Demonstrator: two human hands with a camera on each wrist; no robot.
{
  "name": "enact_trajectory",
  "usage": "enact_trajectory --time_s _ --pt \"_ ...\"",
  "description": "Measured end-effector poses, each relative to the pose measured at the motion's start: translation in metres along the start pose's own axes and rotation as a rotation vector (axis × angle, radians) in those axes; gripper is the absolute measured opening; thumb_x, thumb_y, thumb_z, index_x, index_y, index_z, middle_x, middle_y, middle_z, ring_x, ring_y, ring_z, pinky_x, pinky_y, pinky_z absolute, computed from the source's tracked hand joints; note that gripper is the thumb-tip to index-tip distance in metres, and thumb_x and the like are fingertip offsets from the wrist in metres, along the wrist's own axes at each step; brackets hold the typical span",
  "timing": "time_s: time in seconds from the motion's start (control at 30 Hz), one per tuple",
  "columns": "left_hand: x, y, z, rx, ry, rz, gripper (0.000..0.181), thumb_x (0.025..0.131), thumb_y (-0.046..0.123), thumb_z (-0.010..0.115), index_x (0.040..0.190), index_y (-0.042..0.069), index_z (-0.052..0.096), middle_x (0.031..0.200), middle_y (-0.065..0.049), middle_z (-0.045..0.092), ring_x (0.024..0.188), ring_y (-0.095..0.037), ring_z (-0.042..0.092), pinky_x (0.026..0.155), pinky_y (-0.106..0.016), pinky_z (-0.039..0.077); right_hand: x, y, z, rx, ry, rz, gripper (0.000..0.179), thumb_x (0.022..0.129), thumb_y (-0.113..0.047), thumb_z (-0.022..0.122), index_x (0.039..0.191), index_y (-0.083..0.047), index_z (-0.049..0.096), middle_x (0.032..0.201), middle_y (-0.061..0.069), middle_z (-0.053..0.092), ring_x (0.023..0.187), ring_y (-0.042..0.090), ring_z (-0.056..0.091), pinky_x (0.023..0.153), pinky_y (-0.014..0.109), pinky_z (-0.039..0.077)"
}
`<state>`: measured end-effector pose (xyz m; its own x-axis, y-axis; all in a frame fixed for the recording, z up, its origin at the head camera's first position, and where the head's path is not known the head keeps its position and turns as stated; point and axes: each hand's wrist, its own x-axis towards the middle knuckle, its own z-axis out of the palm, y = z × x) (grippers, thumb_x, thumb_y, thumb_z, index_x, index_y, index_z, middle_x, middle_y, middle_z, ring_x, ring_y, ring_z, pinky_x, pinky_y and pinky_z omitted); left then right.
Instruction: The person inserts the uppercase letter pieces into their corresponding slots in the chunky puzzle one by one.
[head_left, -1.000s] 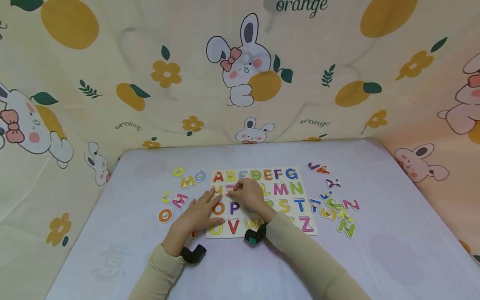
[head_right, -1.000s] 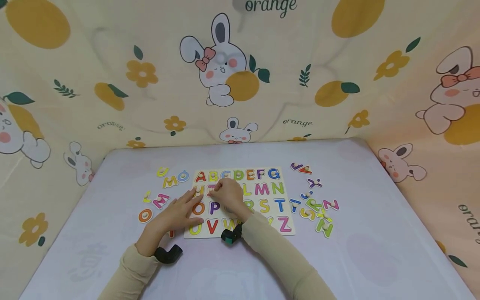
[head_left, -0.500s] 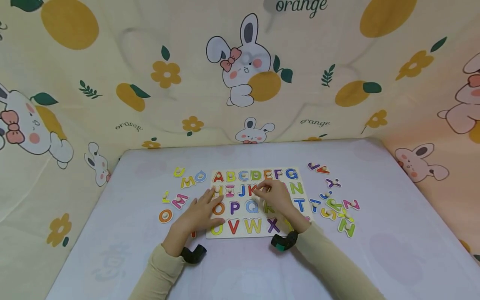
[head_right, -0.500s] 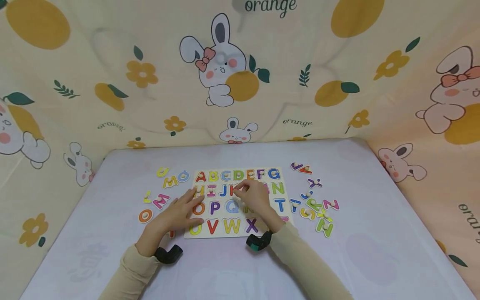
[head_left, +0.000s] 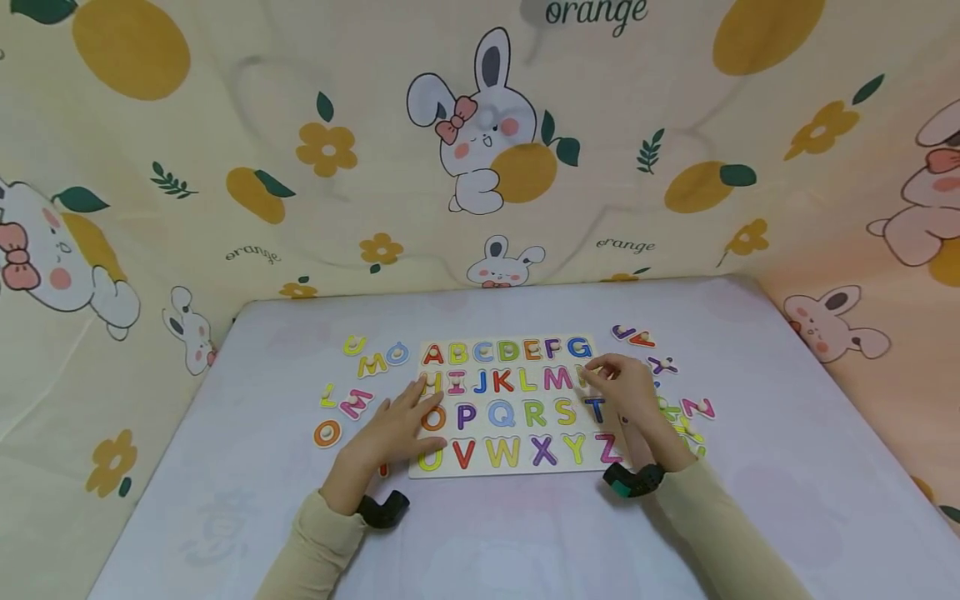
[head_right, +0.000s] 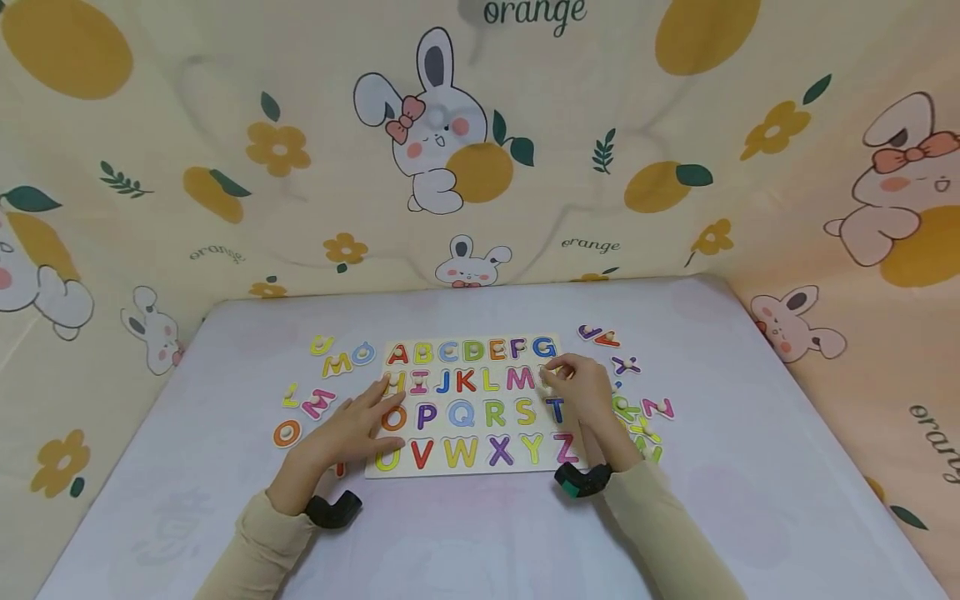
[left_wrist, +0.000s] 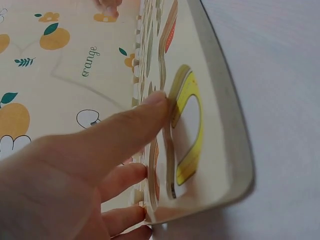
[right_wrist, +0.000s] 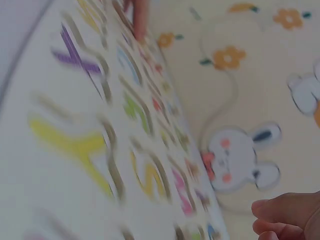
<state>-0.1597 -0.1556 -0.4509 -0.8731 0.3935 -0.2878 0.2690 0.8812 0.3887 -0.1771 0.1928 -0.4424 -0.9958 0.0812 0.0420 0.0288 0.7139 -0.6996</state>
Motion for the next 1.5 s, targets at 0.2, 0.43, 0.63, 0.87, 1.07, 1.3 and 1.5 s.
enact_trajectory --time_s 0.2,0.43,0.63,0.87,1.07,1.3,1.5 --pt "-0.001 -0.001 -0.001 -0.001 -0.002 -0.003 0.076 0.086 0.045 0.067 0.15 0.018 0.035 0.164 -0.014 0.013 0.152 -0.034 0.016 0.118 -0.063 0.019 0.002 0.024 -0.026 -0.033 0.011 0.027 0.029 0.091 -0.024 0.066 0.106 0.001 0.069 0.077 0.007 0.055 0.072 0.016 0.044 0.051 0.021 0.032" --pt "0.0 -0.001 -0.002 0.005 -0.002 -0.001 0.077 0.086 0.046 0.067 0.15 0.018 0.035 0.164 -0.013 0.013 0.152 -0.034 0.015 0.118 -0.063 0.019 -0.001 0.049 -0.046 -0.059 -0.008 0.085 0.034 0.091 -0.028 0.066 0.108 0.002 0.068 0.076 0.005 0.053 0.075 0.017 0.043 0.054 0.021 0.032" --pt "0.001 -0.001 -0.002 0.007 -0.005 0.002 0.076 0.087 0.047 0.066 0.15 0.019 0.035 0.164 -0.013 0.013 0.153 -0.033 0.014 0.118 -0.063 0.019 -0.006 0.064 -0.055 -0.089 -0.022 0.141 0.04 0.09 -0.034 0.067 0.11 0.001 0.068 0.077 0.005 0.052 0.078 0.019 0.043 0.058 0.024 0.032" --pt "0.002 -0.001 -0.002 0.001 -0.008 0.002 0.076 0.087 0.046 0.066 0.15 0.018 0.034 0.164 -0.013 0.013 0.152 -0.034 0.014 0.118 -0.063 0.018 -0.009 0.071 -0.056 -0.1 -0.021 0.171 0.038 0.089 -0.032 0.068 0.108 0.001 0.069 0.077 0.005 0.053 0.079 0.02 0.044 0.057 0.024 0.032" --pt "0.0 -0.001 -0.002 -0.011 -0.008 -0.004 0.076 0.087 0.045 0.067 0.15 0.019 0.034 0.164 -0.013 0.013 0.153 -0.034 0.014 0.119 -0.063 0.018 -0.009 0.074 -0.054 -0.113 -0.028 0.173 0.036 0.088 -0.031 0.07 0.105 0.001 0.07 0.075 0.005 0.055 0.08 0.021 0.045 0.059 0.025 0.032" --pt "-0.001 0.001 -0.002 -0.017 -0.009 -0.009 0.076 0.086 0.045 0.067 0.15 0.019 0.035 0.164 -0.013 0.013 0.152 -0.033 0.015 0.119 -0.062 0.018 -0.01 0.074 -0.054 -0.124 -0.068 0.197 0.037 0.087 -0.031 0.07 0.102 0.003 0.07 0.081 0.01 0.061 0.083 0.024 0.047 0.064 0.029 0.032" --pt "-0.001 0.001 -0.003 -0.002 -0.008 -0.012 0.077 0.086 0.045 0.067 0.15 0.019 0.035 0.164 -0.012 0.014 0.153 -0.033 0.015 0.119 -0.062 0.018 -0.008 0.073 -0.053 -0.123 -0.056 0.187 0.036 0.088 -0.029 0.07 0.105 0.003 0.07 0.076 0.007 0.056 0.081 0.022 0.046 0.061 0.028 0.031"
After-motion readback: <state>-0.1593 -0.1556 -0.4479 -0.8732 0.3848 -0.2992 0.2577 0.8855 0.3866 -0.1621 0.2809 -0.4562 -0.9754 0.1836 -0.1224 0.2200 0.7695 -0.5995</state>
